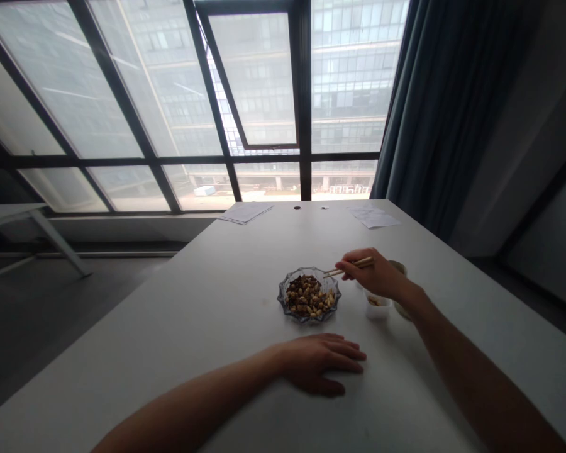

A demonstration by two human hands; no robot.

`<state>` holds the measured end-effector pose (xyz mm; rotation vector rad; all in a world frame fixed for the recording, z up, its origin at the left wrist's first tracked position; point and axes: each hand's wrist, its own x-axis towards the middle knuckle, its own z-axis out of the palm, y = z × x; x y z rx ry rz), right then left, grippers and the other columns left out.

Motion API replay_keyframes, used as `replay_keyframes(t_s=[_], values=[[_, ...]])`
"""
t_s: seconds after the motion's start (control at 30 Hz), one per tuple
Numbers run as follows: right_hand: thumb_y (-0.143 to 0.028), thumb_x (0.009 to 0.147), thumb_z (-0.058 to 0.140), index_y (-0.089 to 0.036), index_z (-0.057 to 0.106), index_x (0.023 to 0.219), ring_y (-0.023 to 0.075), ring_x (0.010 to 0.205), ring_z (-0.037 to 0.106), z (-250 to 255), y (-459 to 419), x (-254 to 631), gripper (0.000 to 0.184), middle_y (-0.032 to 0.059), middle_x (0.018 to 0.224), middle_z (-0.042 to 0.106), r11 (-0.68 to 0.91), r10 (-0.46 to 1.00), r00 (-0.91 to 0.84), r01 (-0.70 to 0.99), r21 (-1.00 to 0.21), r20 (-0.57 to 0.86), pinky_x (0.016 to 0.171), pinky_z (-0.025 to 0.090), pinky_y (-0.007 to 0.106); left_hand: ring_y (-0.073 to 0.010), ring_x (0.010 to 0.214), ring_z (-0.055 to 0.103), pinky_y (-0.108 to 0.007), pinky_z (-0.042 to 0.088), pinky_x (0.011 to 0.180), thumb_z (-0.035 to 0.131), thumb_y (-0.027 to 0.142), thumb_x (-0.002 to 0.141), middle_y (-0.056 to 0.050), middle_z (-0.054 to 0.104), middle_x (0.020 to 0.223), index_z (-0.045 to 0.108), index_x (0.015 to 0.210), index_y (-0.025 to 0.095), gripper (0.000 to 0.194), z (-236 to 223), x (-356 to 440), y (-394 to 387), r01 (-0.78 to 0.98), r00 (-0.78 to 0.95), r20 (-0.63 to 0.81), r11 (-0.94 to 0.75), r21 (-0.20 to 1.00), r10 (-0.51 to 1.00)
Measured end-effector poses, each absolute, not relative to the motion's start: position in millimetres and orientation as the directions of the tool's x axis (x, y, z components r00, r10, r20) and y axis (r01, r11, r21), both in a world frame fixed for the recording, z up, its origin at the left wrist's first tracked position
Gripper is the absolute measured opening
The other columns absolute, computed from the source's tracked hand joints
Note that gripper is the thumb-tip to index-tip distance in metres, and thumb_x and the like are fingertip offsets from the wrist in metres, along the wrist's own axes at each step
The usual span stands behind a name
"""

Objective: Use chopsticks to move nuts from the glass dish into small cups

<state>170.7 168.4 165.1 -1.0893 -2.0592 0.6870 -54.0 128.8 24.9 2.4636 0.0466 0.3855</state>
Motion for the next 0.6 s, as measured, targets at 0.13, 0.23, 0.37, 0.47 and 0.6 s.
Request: replay_keyframes(t_s=[0.13, 0.23, 0.37, 0.47, 0.6], values=[[-0.044, 0.094, 0.066, -0.017, 0.076, 0.078, 0.0217, 0.065, 0.074, 143.9, 179.6, 158.6, 0.033, 0.0061, 0.067, 0.075, 0.483, 0.864, -0.405, 0.496, -0.721, 0.3, 0.059, 0.052, 0.027, -0.029, 0.147, 0.044, -0.042, 0.024, 0.124, 0.066, 0.041, 0.099, -0.012, 0.048, 0.157, 0.053, 0.151, 0.023, 0.057, 23.9, -53.7, 129.1, -0.058, 0.957, 0.262, -0.797, 0.602, 0.128], [-0.043, 0.094, 0.066, -0.017, 0.074, 0.077, 0.0208, 0.065, 0.074, 134.3, 184.9, 155.6, 0.033, 0.0058, 0.066, 0.075, 0.487, 0.858, -0.42, 0.489, -0.724, 0.294, 0.058, 0.051, 0.026, -0.0294, 0.147, 0.043, -0.042, 0.023, 0.125, 0.066, 0.044, 0.1, -0.012, 0.048, 0.157, 0.053, 0.151, 0.023, 0.057, 23.0, -53.6, 129.3, -0.051, 0.958, 0.253, -0.794, 0.606, 0.132], [-0.046, 0.096, 0.063, -0.017, 0.069, 0.069, 0.0189, 0.063, 0.071, 131.8, 184.6, 154.4, 0.04, 0.0046, 0.066, 0.074, 0.51, 0.847, -0.431, 0.496, -0.703, 0.311, 0.059, 0.049, 0.026, -0.0298, 0.147, 0.043, -0.042, 0.023, 0.125, 0.065, 0.044, 0.1, -0.012, 0.048, 0.158, 0.054, 0.151, 0.023, 0.056, 23.7, -53.2, 128.6, -0.031, 0.962, 0.233, -0.788, 0.615, 0.144], [-0.049, 0.097, 0.061, -0.018, 0.064, 0.062, 0.0171, 0.059, 0.066, 134.0, 182.3, 153.4, 0.047, 0.0033, 0.063, 0.072, 0.526, 0.843, -0.422, 0.515, -0.677, 0.334, 0.059, 0.046, 0.026, -0.0307, 0.147, 0.044, -0.044, 0.024, 0.125, 0.066, 0.045, 0.099, -0.012, 0.048, 0.158, 0.054, 0.15, 0.023, 0.057, 25.7, -52.9, 128.0, -0.02, 0.964, 0.222, -0.785, 0.619, 0.15], [-0.051, 0.097, 0.059, -0.017, 0.065, 0.062, 0.0188, 0.059, 0.065, 143.0, 177.9, 155.9, 0.049, 0.0041, 0.061, 0.071, 0.523, 0.85, -0.39, 0.54, -0.66, 0.354, 0.057, 0.045, 0.027, -0.0307, 0.147, 0.043, -0.044, 0.024, 0.125, 0.066, 0.043, 0.099, -0.012, 0.048, 0.158, 0.054, 0.15, 0.023, 0.056, 27.3, -52.9, 128.0, -0.017, 0.966, 0.213, -0.786, 0.618, 0.146]])
